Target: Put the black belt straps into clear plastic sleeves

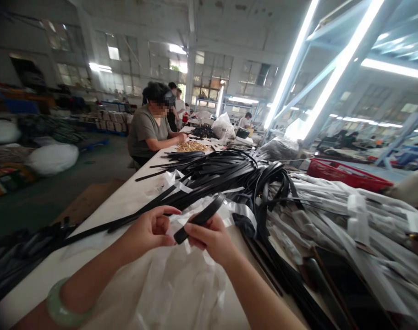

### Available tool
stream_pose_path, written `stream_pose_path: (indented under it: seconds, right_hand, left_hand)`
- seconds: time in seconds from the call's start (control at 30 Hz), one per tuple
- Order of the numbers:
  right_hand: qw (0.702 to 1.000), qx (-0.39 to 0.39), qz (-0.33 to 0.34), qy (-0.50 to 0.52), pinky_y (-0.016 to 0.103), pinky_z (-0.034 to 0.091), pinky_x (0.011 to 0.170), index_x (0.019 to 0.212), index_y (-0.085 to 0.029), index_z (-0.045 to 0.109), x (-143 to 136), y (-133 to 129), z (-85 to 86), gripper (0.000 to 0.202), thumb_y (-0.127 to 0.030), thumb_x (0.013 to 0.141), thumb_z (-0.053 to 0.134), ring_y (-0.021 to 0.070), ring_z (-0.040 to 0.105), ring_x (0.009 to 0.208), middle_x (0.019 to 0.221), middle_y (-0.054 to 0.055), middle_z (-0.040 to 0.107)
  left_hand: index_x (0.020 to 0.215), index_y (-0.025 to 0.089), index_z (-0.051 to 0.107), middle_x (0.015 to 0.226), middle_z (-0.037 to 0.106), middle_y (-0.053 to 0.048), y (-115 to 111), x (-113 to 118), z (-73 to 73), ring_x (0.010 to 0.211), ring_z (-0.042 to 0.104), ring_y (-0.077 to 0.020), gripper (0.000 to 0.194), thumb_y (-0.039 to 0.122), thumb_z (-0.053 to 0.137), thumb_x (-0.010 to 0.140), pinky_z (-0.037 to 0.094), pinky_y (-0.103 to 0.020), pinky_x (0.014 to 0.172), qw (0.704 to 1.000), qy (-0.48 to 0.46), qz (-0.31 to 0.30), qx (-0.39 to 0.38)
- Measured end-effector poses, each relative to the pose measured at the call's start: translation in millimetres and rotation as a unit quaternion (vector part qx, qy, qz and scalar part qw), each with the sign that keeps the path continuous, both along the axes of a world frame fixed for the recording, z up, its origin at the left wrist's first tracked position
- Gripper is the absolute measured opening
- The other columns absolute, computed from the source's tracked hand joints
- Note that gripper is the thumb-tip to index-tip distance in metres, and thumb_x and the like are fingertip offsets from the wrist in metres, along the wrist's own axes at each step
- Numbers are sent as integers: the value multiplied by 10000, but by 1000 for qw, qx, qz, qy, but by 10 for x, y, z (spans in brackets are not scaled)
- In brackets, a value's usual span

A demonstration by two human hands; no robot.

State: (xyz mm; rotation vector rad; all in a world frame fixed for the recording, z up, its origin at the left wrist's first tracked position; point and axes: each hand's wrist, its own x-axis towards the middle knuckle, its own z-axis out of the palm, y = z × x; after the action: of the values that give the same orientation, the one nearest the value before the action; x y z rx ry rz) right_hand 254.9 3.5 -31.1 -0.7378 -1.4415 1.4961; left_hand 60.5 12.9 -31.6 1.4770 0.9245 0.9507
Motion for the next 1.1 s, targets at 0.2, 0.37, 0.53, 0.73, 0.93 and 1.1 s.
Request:
stream_pose_path:
  seconds: [0.2,0.37,0.53,0.73,0.93,1.1]
  right_hand:
    - [991,72,-90,-62,206,222,372,585,-149,561,-3,57,65,356,-436,728,717,54,356,395,478,-14,503]
    - [990,75,-81,-86,197,244,371,602,-156,558,-62,45,44,317,-416,727,691,55,362,397,480,-22,500]
    - [988,75,-99,-93,187,254,377,598,-150,546,-88,35,0,306,-390,735,678,56,373,408,482,-22,494]
    - [984,96,-135,-67,194,250,396,573,-140,557,-82,24,-6,355,-410,783,652,58,376,418,479,-20,476]
    - [982,114,-74,-127,198,270,411,602,-143,564,-68,64,-118,324,-384,806,632,64,388,437,498,-25,476]
    - [986,104,-24,-125,197,280,447,718,-137,631,-65,105,-132,272,-396,778,685,68,397,501,565,-30,483]
  left_hand:
    - [1163,183,563,645,531,67,-27,27,21,607,541,-107,607,109,770,597,443,-230,597,999,20,-29,-24]
    - [1150,178,566,643,569,62,-23,34,11,601,559,-107,594,123,781,599,464,-238,613,999,21,-34,-31]
    - [1146,169,563,631,564,74,-9,31,20,596,563,-99,590,124,782,600,463,-224,606,998,34,-32,-31]
    - [1142,142,552,638,588,60,-12,22,25,607,584,-112,587,144,787,605,463,-232,602,998,37,-35,-29]
    - [1136,149,552,630,587,61,-7,19,17,622,629,-142,573,130,774,608,481,-262,625,999,27,-31,-32]
    - [1152,146,543,714,662,6,-4,27,-5,707,672,-185,570,145,766,627,485,-279,659,998,34,-16,-47]
